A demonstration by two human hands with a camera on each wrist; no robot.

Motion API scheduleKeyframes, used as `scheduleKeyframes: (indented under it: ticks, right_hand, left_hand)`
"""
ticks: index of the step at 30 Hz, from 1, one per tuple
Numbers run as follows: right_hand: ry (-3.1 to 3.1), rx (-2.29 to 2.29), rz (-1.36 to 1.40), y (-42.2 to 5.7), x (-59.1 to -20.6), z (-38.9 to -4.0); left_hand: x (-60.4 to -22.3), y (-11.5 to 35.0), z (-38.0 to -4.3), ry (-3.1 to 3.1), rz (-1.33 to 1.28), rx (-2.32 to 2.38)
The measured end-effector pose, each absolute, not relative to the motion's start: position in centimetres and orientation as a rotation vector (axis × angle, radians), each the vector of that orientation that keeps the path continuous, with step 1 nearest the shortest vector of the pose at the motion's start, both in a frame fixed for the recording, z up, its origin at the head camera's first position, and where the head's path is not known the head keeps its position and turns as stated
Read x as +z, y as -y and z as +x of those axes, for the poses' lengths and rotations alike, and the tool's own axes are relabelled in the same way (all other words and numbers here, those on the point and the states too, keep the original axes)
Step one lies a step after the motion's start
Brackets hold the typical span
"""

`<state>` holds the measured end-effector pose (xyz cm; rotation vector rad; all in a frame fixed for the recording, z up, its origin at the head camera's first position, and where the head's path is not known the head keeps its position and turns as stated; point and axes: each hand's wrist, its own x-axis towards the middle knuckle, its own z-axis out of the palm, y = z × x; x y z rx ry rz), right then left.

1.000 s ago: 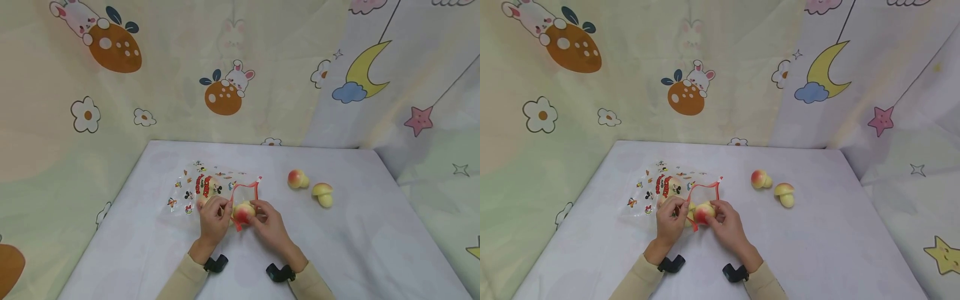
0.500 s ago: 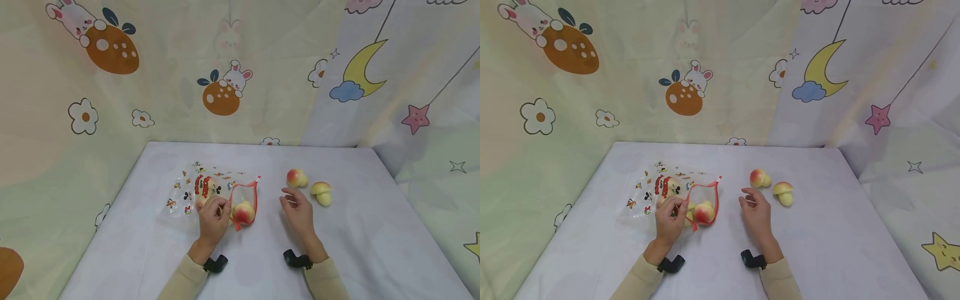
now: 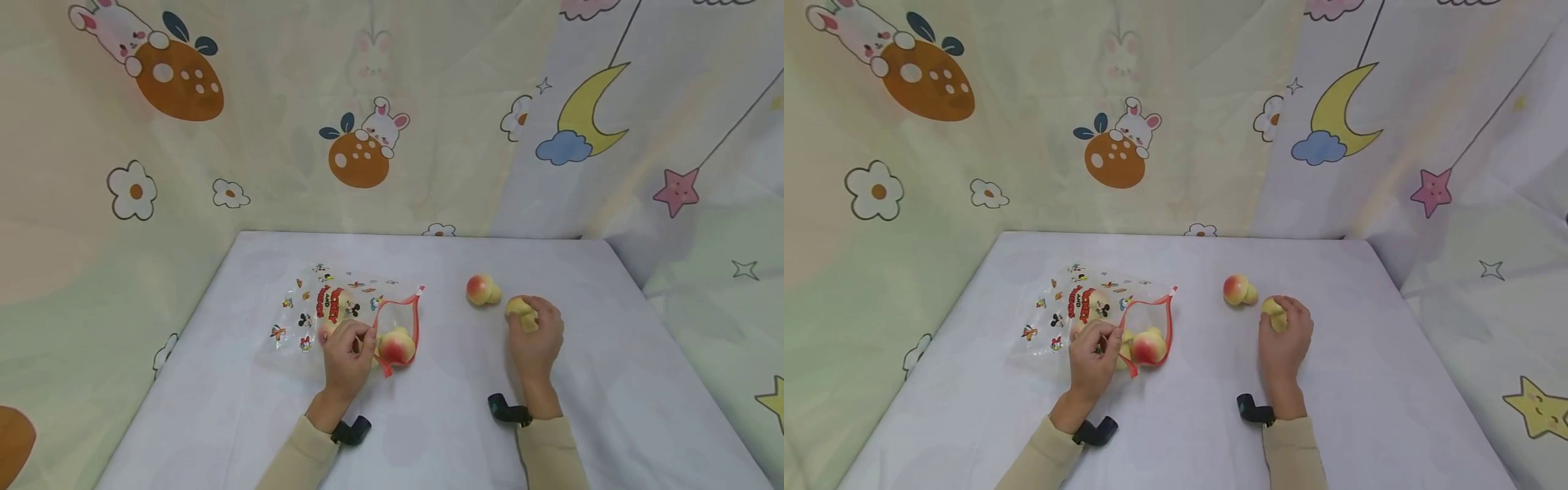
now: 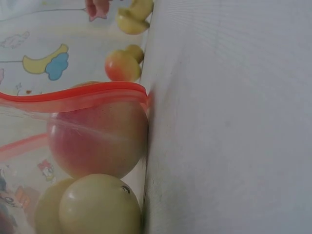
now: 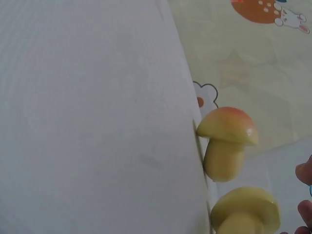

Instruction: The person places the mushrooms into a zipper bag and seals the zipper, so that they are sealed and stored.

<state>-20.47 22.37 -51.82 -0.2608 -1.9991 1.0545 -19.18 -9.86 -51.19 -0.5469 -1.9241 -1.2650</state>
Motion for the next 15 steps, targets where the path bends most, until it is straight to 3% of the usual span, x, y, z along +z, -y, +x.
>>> scheduleKeyframes:
  ticks: [15]
  right_hand:
    - [2.156,1.046,-0.448,-24.0,-52.6,-20.4]
  left_hand:
    - [-50.9,10.2,-19.3,1.920,-0.515,-1.278]
